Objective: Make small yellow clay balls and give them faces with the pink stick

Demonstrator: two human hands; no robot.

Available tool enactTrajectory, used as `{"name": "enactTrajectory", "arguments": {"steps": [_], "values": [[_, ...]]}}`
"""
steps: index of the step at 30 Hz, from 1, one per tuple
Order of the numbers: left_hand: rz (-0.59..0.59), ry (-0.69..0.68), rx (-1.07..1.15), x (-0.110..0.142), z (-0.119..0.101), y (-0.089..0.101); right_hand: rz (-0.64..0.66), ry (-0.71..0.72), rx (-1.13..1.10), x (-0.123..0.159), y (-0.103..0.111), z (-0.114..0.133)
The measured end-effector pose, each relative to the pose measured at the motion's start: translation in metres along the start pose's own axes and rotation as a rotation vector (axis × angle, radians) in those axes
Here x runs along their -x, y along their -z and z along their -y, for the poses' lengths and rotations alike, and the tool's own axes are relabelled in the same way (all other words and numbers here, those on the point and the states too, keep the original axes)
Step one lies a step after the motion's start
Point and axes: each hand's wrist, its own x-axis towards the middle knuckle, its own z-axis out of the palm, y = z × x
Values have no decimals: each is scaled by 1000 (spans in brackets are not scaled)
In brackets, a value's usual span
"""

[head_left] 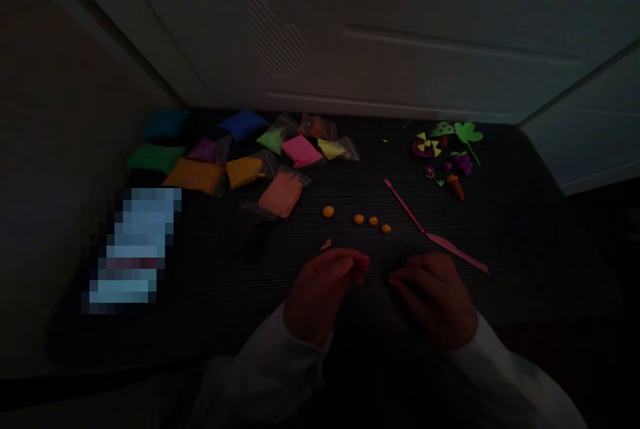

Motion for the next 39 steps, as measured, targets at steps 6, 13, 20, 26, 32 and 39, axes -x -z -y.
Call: {"name": "enactTrajectory", "arguments": {"steps": [6, 13, 20, 26, 32, 39], "values": [[8, -20, 18, 0, 1, 0, 67, -27, 62, 5, 0, -7], [8, -25, 17, -1, 0, 1, 109, 69, 64, 19, 8, -15], [7, -22, 31, -1, 1, 0, 96, 141, 272, 20, 14, -6], [-1, -23, 37, 0, -1, 0, 47, 115, 354, 15, 10, 3], [20, 6, 31, -1, -1, 0, 1, 94, 369, 18, 11, 8], [7, 14, 53, -1, -2, 0, 28, 80, 402, 20, 10, 8]]}}
